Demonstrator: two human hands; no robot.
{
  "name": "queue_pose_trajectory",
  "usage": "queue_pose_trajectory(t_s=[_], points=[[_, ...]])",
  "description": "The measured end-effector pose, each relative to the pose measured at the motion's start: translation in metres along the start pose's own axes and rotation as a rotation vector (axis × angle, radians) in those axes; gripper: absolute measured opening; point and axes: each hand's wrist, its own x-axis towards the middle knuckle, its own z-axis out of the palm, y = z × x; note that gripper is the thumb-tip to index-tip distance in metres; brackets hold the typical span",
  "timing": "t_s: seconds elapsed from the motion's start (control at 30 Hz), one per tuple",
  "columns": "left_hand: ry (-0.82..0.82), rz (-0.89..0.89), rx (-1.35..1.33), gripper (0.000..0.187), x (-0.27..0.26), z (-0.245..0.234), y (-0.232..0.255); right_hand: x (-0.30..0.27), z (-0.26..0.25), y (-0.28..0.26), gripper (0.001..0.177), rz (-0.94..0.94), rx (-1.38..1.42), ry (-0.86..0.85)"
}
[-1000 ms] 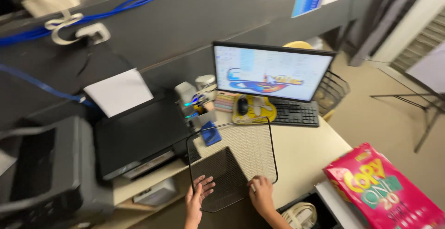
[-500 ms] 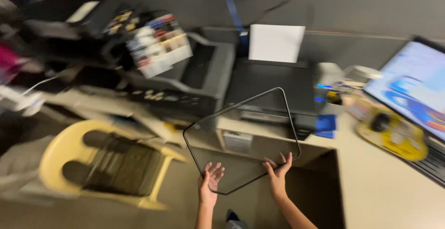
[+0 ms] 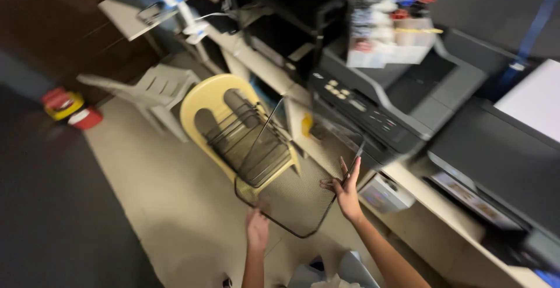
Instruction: The person organizes office supplies by stacking black wire mesh trays on a yellow chair and then placing them on a desk. They then place a pink package of copy paper and stacks of white paper into the trays.
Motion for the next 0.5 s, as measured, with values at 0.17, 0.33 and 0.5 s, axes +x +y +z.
queue_pose_trajectory(t_s=[0.17,0.33,0.5], points=[[0.701,0.028,0.09,0.042,-0.012,-0.005,0.044,0.063,0.007,0.045,0.097,0.197,-0.044,-0.17],[0.728,-0.151,0.409,0.049,-0.008,0.001,0.055,0.126,0.01,0.092,0.094,0.464,-0.03,-0.208],[0.864,-0.281,0.496,0.05,0.034,-0.008,0.03,0.191,0.011,0.136,0.091,0.608,-0.11,-0.276]])
